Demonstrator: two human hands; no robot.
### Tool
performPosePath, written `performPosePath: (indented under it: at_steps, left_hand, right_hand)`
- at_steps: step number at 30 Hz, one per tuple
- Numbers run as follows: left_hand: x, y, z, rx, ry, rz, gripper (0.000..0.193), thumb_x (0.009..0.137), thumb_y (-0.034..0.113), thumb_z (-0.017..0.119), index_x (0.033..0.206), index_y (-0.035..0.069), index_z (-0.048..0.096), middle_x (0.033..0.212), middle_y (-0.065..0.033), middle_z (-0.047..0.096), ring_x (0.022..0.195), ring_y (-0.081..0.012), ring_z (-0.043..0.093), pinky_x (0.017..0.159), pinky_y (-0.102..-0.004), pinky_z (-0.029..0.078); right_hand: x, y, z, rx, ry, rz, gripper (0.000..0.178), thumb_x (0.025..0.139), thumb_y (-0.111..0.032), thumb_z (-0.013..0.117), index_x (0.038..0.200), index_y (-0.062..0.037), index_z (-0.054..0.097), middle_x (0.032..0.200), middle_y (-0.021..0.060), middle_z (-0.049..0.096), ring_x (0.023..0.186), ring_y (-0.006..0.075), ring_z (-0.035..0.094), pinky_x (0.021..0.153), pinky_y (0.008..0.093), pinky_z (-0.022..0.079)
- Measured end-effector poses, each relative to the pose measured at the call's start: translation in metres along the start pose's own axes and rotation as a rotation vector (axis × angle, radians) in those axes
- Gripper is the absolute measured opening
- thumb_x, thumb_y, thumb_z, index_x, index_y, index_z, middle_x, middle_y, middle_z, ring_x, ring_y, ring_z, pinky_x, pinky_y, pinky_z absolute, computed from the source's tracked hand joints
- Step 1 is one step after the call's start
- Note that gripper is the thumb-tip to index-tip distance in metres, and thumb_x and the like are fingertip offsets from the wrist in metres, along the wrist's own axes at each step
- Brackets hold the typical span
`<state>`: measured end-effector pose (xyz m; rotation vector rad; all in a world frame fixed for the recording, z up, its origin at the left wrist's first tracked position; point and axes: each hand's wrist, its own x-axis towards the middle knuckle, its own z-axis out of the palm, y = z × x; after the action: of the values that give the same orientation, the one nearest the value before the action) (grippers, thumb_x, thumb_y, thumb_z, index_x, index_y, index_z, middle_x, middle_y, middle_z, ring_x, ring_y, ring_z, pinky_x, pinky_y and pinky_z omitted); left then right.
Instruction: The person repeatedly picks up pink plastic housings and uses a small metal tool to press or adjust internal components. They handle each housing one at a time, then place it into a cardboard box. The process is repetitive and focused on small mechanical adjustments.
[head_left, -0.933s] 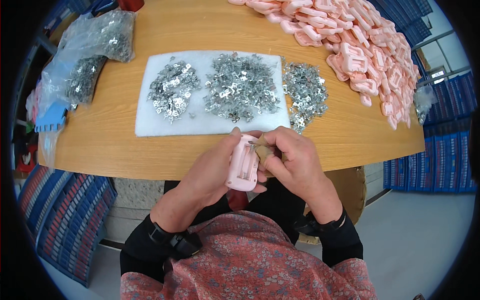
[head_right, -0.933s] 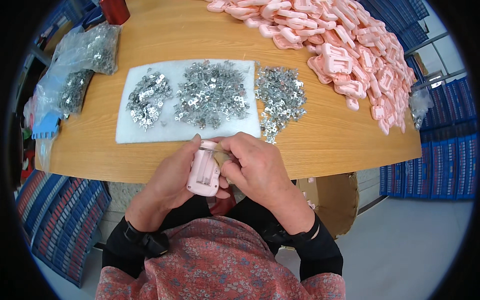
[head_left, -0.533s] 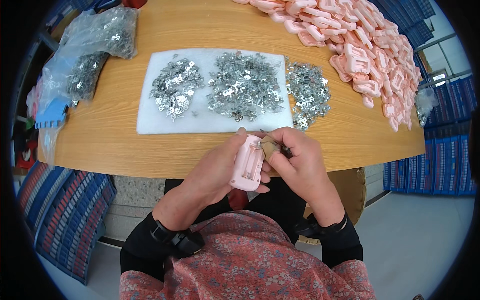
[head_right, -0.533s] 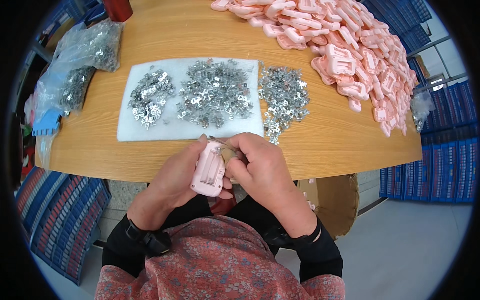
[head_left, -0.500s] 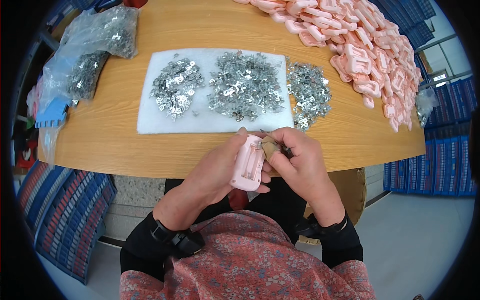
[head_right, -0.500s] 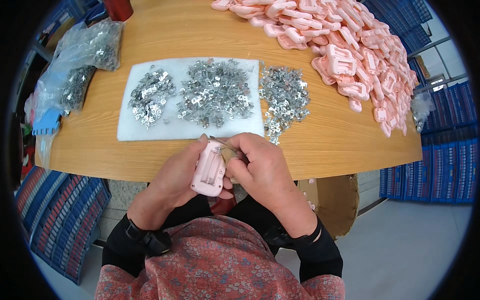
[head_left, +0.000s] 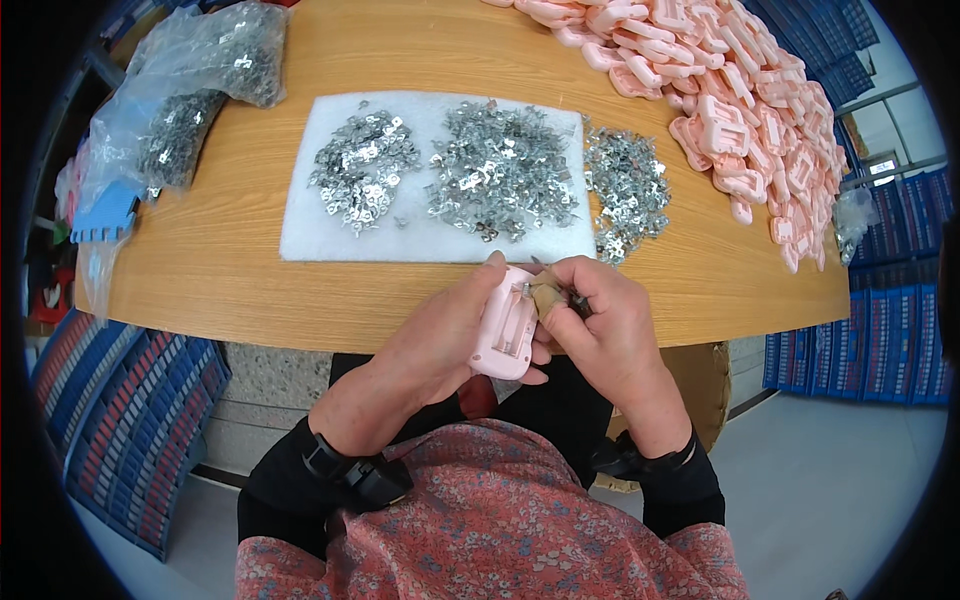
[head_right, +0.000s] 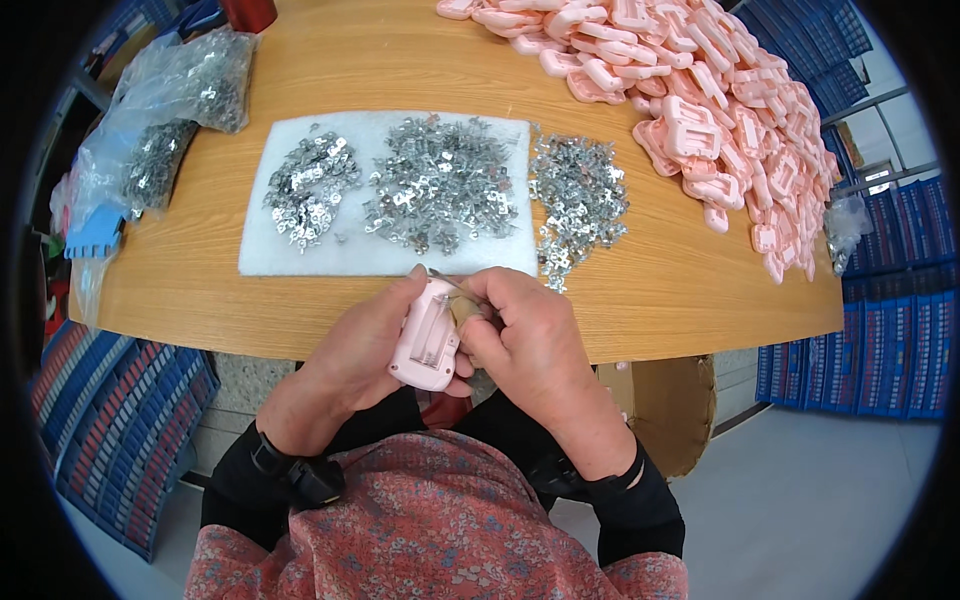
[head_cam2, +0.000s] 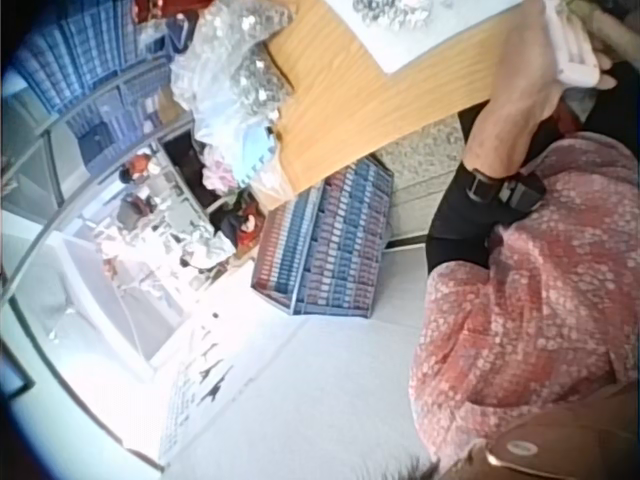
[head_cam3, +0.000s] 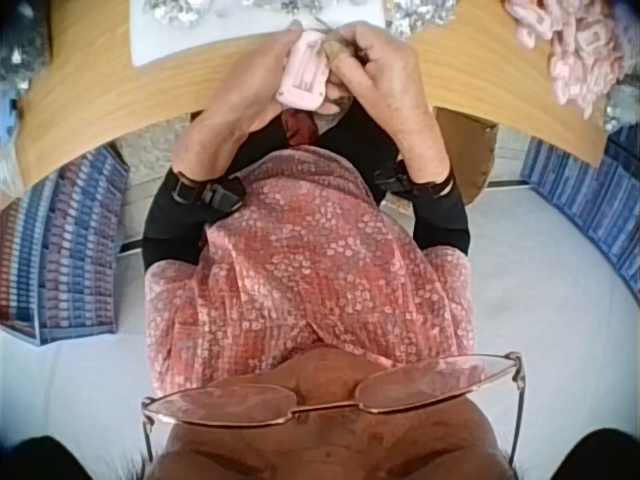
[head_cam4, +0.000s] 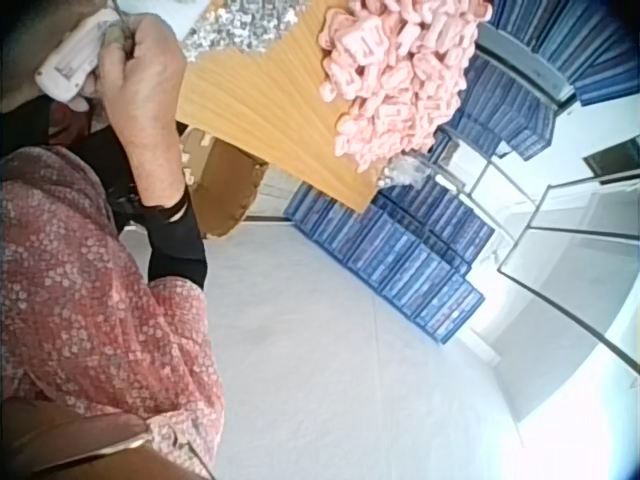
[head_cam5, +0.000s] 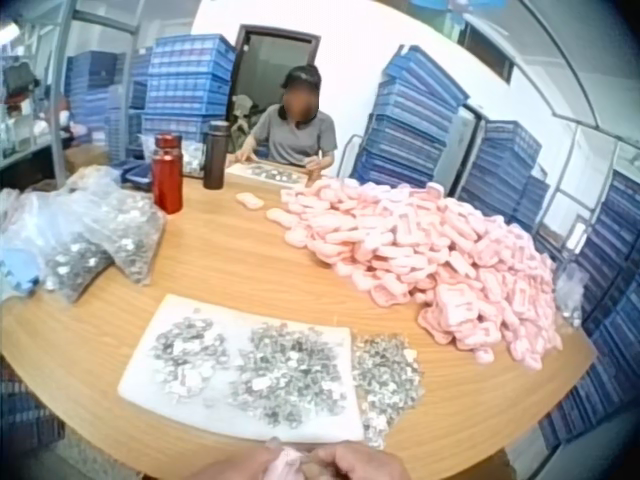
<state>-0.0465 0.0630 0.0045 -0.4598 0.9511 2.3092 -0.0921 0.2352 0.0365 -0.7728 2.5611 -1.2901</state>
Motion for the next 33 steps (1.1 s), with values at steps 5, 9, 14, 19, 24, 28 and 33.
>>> performPosePath:
  at_steps: [5,9,14,19,24,28,33]
  left_hand:
    - [0.001,0.001,0.002,-0.039,0.037,-0.005,0.052,0.106,0.046,0.026,0.118,0.003,0.052,0.09,-0.0153,0.065,0.079,-0.0283,0.069,0.07,-0.0463,0.061]
    - [0.004,-0.002,-0.001,-0.033,-0.007,0.022,0.051,0.107,0.045,0.026,0.12,0.003,0.052,0.095,-0.0144,0.064,0.081,-0.0277,0.069,0.071,-0.0471,0.062]
    - [0.004,-0.001,0.0,-0.019,0.06,-0.005,0.054,0.107,0.044,0.024,0.128,0.003,0.05,0.105,-0.0141,0.064,0.085,-0.0267,0.07,0.072,-0.0469,0.062]
    - [0.004,-0.005,-0.002,-0.016,-0.002,0.039,0.057,0.107,0.046,0.022,0.131,0.003,0.05,0.103,-0.0147,0.065,0.085,-0.0264,0.07,0.073,-0.046,0.062]
    - [0.003,-0.004,-0.006,-0.013,-0.034,0.023,0.057,0.106,0.047,0.021,0.132,0.004,0.048,0.095,-0.0159,0.065,0.081,-0.0266,0.069,0.07,-0.0431,0.061]
    - [0.002,-0.003,-0.006,-0.042,-0.094,0.067,0.056,0.106,0.047,0.024,0.135,0.003,0.042,0.091,-0.0168,0.065,0.076,-0.0262,0.068,0.068,-0.0393,0.061]
    - [-0.001,-0.007,-0.005,0.076,-0.166,0.137,0.06,0.107,0.046,0.019,0.146,0.005,0.037,0.096,-0.0179,0.067,0.078,-0.0276,0.07,0.072,-0.0387,0.06]
  right_hand:
    - [0.001,0.004,-0.001,-0.011,-0.023,0.028,0.019,0.08,-0.005,0.066,0.097,-0.0001,0.061,0.08,0.0146,0.063,0.071,0.029,0.064,0.064,0.0369,0.052]
    - [-0.002,-0.003,0.006,-0.346,0.031,-0.218,0.019,0.079,-0.005,0.067,0.097,-0.002,0.062,0.08,0.0123,0.06,0.072,0.0304,0.062,0.063,0.0395,0.051]
    - [-0.009,-0.011,0.003,-0.344,0.057,-0.225,0.029,0.079,-0.004,0.067,0.108,-0.0045,0.065,0.085,0.0103,0.059,0.075,0.0301,0.062,0.064,0.0391,0.052]
    - [-0.017,-0.009,-0.001,-0.344,-0.106,-0.218,0.04,0.078,-0.005,0.068,0.118,-0.0057,0.064,0.092,0.0111,0.06,0.077,0.0306,0.063,0.066,0.0382,0.052]
    - [-0.012,-0.008,-0.014,-0.218,0.021,-0.179,0.044,0.079,-0.006,0.069,0.122,-0.005,0.061,0.094,0.013,0.06,0.079,0.0312,0.063,0.068,0.0359,0.052]
    - [-0.015,-0.005,-0.012,0.0,0.061,0.016,0.036,0.087,-0.01,0.068,0.121,-0.001,0.059,0.09,0.0079,0.06,0.08,0.0189,0.063,0.067,0.03,0.05]
    - [-0.012,0.007,0.003,0.72,-0.108,0.386,0.026,0.097,-0.014,0.063,0.117,0.0012,0.058,0.085,-0.0016,0.059,0.075,0.0046,0.055,0.061,0.0225,0.046]
